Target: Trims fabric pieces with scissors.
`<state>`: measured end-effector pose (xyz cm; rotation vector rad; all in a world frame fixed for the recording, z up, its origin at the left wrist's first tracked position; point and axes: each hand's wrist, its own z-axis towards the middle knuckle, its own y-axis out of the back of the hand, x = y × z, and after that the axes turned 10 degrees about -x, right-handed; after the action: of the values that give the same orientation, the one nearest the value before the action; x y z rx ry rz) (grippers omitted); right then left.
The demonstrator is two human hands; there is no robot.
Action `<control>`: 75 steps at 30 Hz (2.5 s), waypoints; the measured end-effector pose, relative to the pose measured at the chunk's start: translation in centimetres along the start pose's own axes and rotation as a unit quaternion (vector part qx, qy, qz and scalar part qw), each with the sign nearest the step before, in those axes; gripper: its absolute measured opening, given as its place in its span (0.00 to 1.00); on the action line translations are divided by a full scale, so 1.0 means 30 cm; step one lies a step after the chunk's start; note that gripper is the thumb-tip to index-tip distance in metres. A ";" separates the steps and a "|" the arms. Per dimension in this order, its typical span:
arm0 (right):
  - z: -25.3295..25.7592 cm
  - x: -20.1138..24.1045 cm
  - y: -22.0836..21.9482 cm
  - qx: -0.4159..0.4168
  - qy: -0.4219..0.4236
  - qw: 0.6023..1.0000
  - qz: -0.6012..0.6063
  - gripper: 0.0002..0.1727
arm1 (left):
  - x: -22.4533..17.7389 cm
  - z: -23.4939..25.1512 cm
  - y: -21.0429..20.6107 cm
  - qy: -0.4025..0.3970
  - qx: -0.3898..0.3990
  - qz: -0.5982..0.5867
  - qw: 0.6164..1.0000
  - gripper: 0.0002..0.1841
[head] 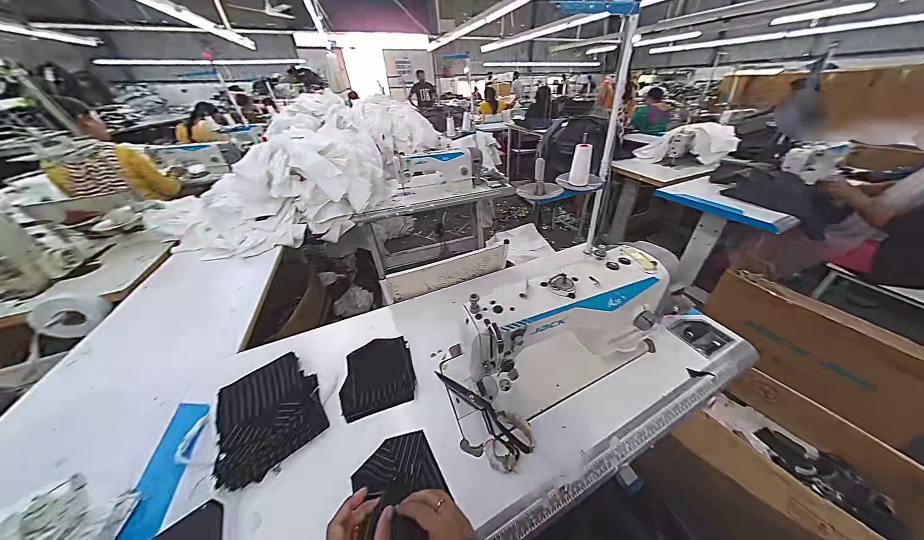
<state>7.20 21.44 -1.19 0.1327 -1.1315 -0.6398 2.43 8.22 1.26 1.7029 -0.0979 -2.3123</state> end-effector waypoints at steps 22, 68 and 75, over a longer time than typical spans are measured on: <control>0.044 -0.033 0.273 -0.245 -0.132 0.960 0.039 0.15 | 0.072 0.221 -0.143 -0.126 0.334 0.301 0.884 0.35; -0.187 0.014 0.787 0.136 -0.406 0.903 -0.022 0.11 | 0.052 0.106 -0.039 -0.141 0.434 0.345 0.820 0.45; -0.465 0.120 0.732 0.076 -0.552 0.821 0.127 0.14 | 0.035 0.116 -0.129 -0.154 0.461 0.348 0.802 0.42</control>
<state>29.30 34.40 4.60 -0.3039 -2.2845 -0.3480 -1.82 11.33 0.55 1.1695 -1.8219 -1.9640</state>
